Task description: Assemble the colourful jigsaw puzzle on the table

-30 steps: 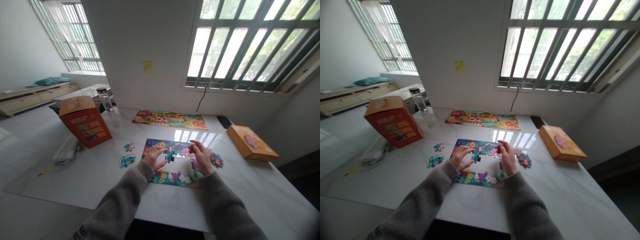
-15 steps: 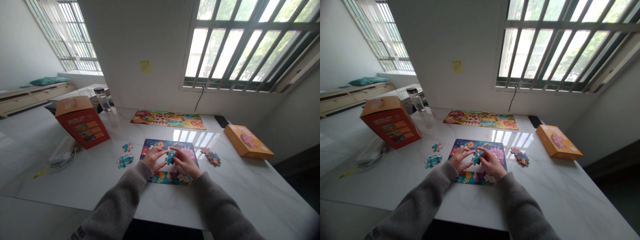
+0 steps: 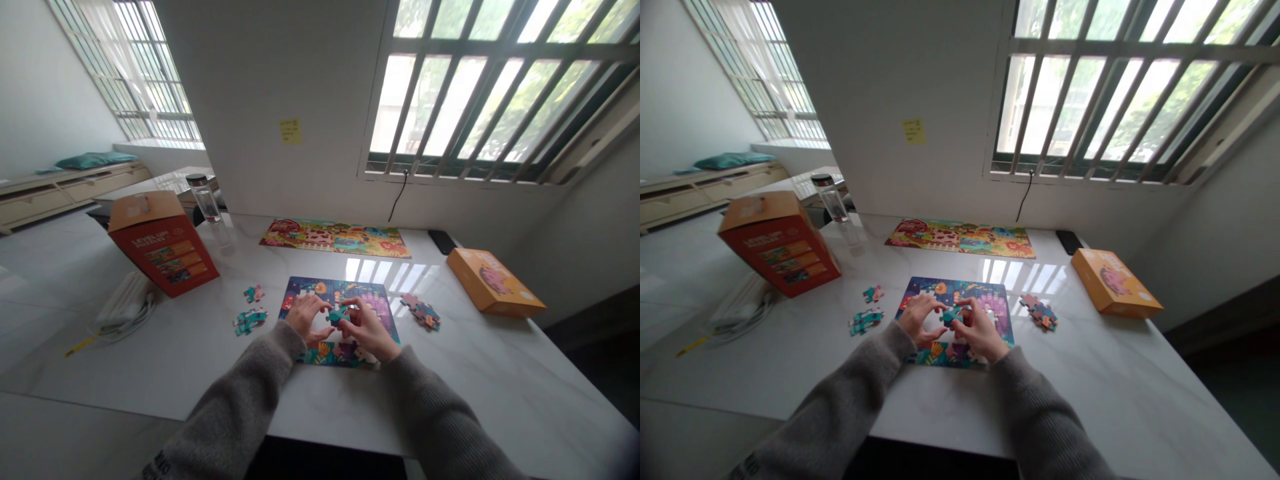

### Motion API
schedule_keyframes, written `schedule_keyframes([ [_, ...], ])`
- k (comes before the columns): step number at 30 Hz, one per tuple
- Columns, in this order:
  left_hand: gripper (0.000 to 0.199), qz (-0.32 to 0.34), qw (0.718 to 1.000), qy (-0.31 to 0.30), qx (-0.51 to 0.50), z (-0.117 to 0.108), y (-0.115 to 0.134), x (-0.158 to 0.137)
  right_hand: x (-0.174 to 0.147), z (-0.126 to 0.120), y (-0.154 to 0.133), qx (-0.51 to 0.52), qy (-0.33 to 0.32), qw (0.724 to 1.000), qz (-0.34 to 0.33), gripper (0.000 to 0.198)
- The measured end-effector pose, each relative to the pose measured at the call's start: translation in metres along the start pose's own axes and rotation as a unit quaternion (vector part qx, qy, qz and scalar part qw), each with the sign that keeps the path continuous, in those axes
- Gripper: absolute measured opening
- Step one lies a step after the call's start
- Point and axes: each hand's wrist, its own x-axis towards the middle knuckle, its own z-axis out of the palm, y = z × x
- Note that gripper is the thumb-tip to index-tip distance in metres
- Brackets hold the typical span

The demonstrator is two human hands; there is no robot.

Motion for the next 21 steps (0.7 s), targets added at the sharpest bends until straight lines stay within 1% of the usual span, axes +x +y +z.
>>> schedule_keyframes([
  [3,0.038,0.003,1.000,-0.002,-0.003,0.002,0.000,-0.001,-0.002,-0.004,-0.007,-0.003,-0.014,1.000,0.006,0.046],
  [5,0.038,0.000,1.000,-0.001,-0.006,0.003,0.000,-0.002,-0.002,-0.017,-0.013,-0.027,0.009,1.000,-0.012,0.041],
  [6,0.038,-0.001,1.000,-0.003,-0.007,0.003,0.000,-0.002,-0.002,-0.028,-0.016,-0.040,0.041,0.998,-0.027,0.038],
  [7,0.038,-0.002,1.000,-0.007,-0.006,0.003,0.000,-0.002,-0.002,-0.040,-0.019,-0.050,0.095,0.993,-0.046,0.037],
  [9,0.039,-0.007,1.000,-0.020,0.001,0.003,0.000,-0.002,-0.003,-0.066,-0.022,-0.055,0.221,0.971,-0.067,0.034],
  [10,0.039,-0.011,1.000,-0.027,0.005,0.004,0.000,-0.002,-0.004,-0.079,-0.021,-0.058,0.270,0.959,-0.070,0.033],
  [12,0.040,-0.016,0.999,-0.038,0.012,0.004,0.000,-0.002,-0.006,-0.098,-0.019,-0.068,0.324,0.941,-0.071,0.030],
  [13,0.040,-0.017,0.999,-0.041,0.014,0.005,0.000,-0.002,-0.008,-0.104,-0.017,-0.079,0.335,0.936,-0.072,0.030],
  [15,0.040,-0.018,0.999,-0.045,0.015,0.005,0.001,-0.003,-0.010,-0.107,-0.014,-0.111,0.330,0.934,-0.076,0.028],
  [18,0.040,-0.020,0.998,-0.051,0.016,0.004,0.002,-0.003,-0.011,-0.096,-0.012,-0.204,0.278,0.934,-0.093,0.025],
  [21,0.039,-0.017,0.998,-0.053,0.012,0.003,0.003,-0.002,-0.013,-0.083,-0.015,-0.312,0.230,0.915,-0.113,0.024],
])
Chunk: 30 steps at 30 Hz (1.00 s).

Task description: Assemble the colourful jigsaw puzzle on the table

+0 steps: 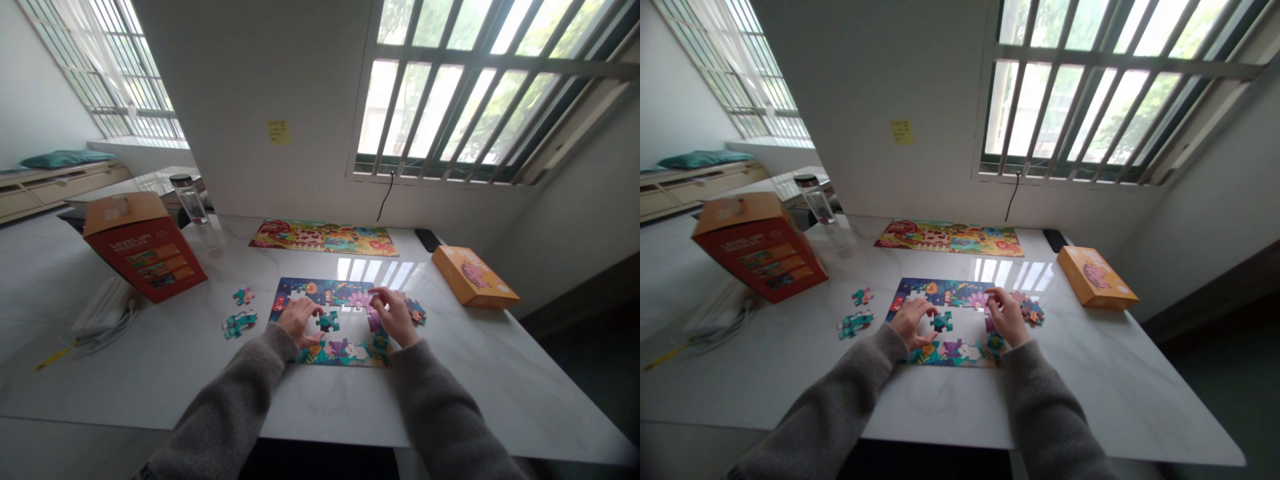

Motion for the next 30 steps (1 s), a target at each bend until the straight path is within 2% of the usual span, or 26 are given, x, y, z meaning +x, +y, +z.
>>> schedule_keyframes([
  [5,0.038,0.002,1.000,-0.006,0.000,0.001,-0.001,0.000,-0.003,0.002,-0.004,-0.044,-0.007,0.999,-0.029,0.026],
  [15,0.041,0.013,0.999,-0.023,0.020,0.006,-0.005,0.000,-0.007,-0.009,0.008,-0.063,-0.013,0.997,-0.032,0.026],
  [20,0.040,-0.005,0.999,-0.033,0.019,0.004,-0.003,0.000,-0.009,-0.006,0.012,-0.067,-0.029,0.997,-0.020,0.027],
  [26,0.035,-0.081,0.992,-0.086,0.050,0.001,-0.014,-0.003,-0.012,0.002,0.009,-0.063,-0.065,0.996,-0.023,0.026],
  [30,0.035,-0.095,0.988,-0.113,0.055,0.001,-0.018,-0.003,-0.013,0.002,0.009,-0.064,-0.068,0.995,-0.023,0.026],
])
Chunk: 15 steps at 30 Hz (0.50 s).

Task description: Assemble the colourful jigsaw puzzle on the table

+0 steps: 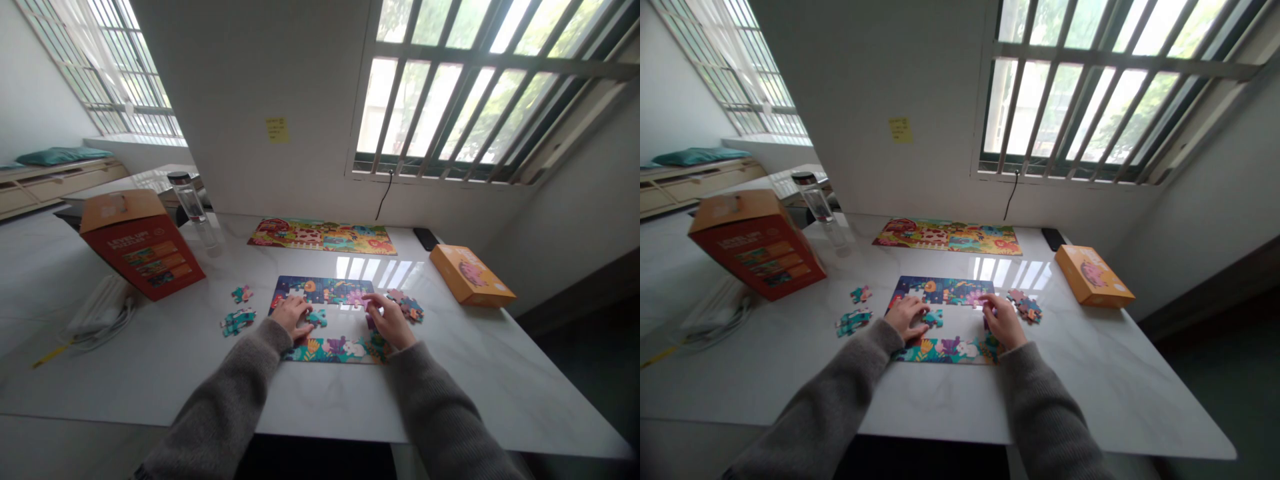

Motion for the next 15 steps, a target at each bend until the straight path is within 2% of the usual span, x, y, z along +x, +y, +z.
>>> schedule_keyframes([
  [8,0.036,0.019,1.000,-0.008,-0.008,0.004,0.002,0.003,-0.001,0.006,-0.010,0.003,-0.029,1.000,-0.010,0.028],
  [12,0.039,0.010,0.999,0.040,0.002,0.003,0.000,0.002,-0.002,0.012,-0.012,-0.009,-0.045,0.999,-0.024,0.028],
  [15,0.025,-0.024,0.997,0.071,-0.009,-0.002,0.001,0.001,-0.002,0.018,-0.014,-0.036,-0.047,0.997,-0.050,0.027],
])
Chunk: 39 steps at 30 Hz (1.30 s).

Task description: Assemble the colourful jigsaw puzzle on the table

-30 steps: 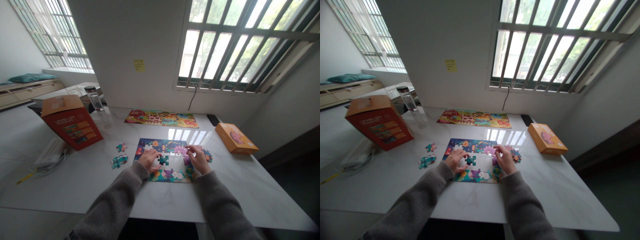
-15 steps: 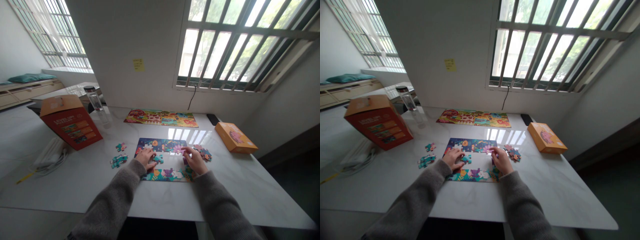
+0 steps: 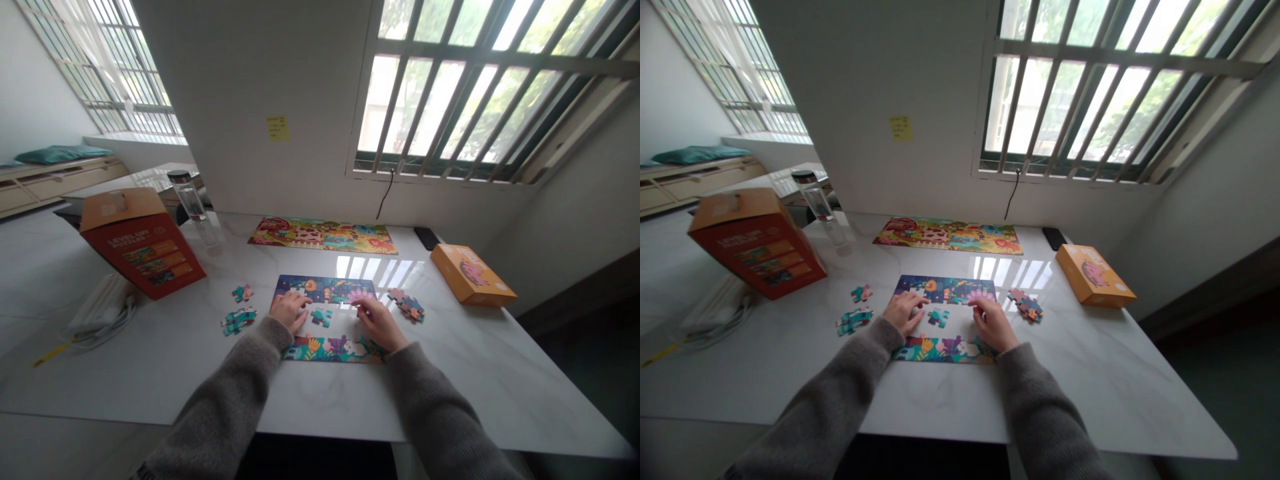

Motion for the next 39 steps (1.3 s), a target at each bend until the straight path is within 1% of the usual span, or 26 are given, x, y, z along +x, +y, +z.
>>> schedule_keyframes([
  [3,0.013,-0.012,1.000,-0.018,0.008,-0.005,0.005,-0.001,0.001,0.010,-0.005,-0.036,-0.012,0.998,-0.049,0.028],
  [6,0.018,-0.011,0.998,-0.054,0.023,-0.009,0.009,-0.001,0.002,0.022,-0.014,-0.089,-0.049,0.992,-0.072,0.029],
  [8,0.022,-0.011,0.998,-0.061,0.024,-0.009,0.010,-0.001,0.005,0.029,-0.021,-0.127,-0.072,0.987,-0.071,0.026],
  [11,0.021,-0.007,0.997,-0.068,0.020,-0.008,0.009,0.000,0.009,0.034,-0.028,-0.165,-0.094,0.980,-0.060,0.023],
  [13,0.020,-0.005,0.997,-0.078,0.017,-0.007,0.009,0.000,0.011,0.036,-0.030,-0.170,-0.098,0.979,-0.045,0.026],
  [16,0.020,-0.005,0.996,-0.083,0.009,-0.007,0.010,0.001,0.013,0.038,-0.030,-0.159,-0.097,0.982,-0.023,0.025],
  [21,0.027,0.014,0.998,-0.066,-0.005,-0.004,0.012,0.001,0.010,0.040,-0.032,-0.140,-0.086,0.986,0.003,0.026],
  [27,0.024,0.035,0.998,-0.042,-0.016,0.000,0.012,0.002,0.006,0.042,-0.041,-0.203,-0.053,0.978,-0.002,0.026],
  [30,0.026,0.017,1.000,-0.020,-0.017,-0.005,0.008,0.002,0.005,0.039,-0.041,-0.208,-0.066,0.976,0.016,0.025],
  [32,0.023,-0.004,1.000,-0.004,-0.019,-0.008,0.003,0.001,0.004,0.036,-0.039,-0.192,-0.078,0.978,0.020,0.023],
  [34,0.019,-0.013,1.000,0.003,-0.021,-0.009,-0.002,0.000,0.004,0.033,-0.036,-0.170,-0.091,0.981,0.004,0.013],
  [35,0.017,-0.011,1.000,0.002,-0.021,-0.008,-0.003,0.000,0.004,0.032,-0.034,-0.161,-0.097,0.982,-0.008,0.013],
  [37,0.017,0.000,1.000,-0.007,-0.018,-0.005,-0.004,-0.001,0.004,0.030,-0.032,-0.150,-0.108,0.982,-0.032,0.030],
  [39,0.018,0.012,1.000,-0.016,-0.014,-0.001,-0.002,-0.002,0.005,0.030,-0.031,-0.145,-0.121,0.981,-0.045,0.038],
])
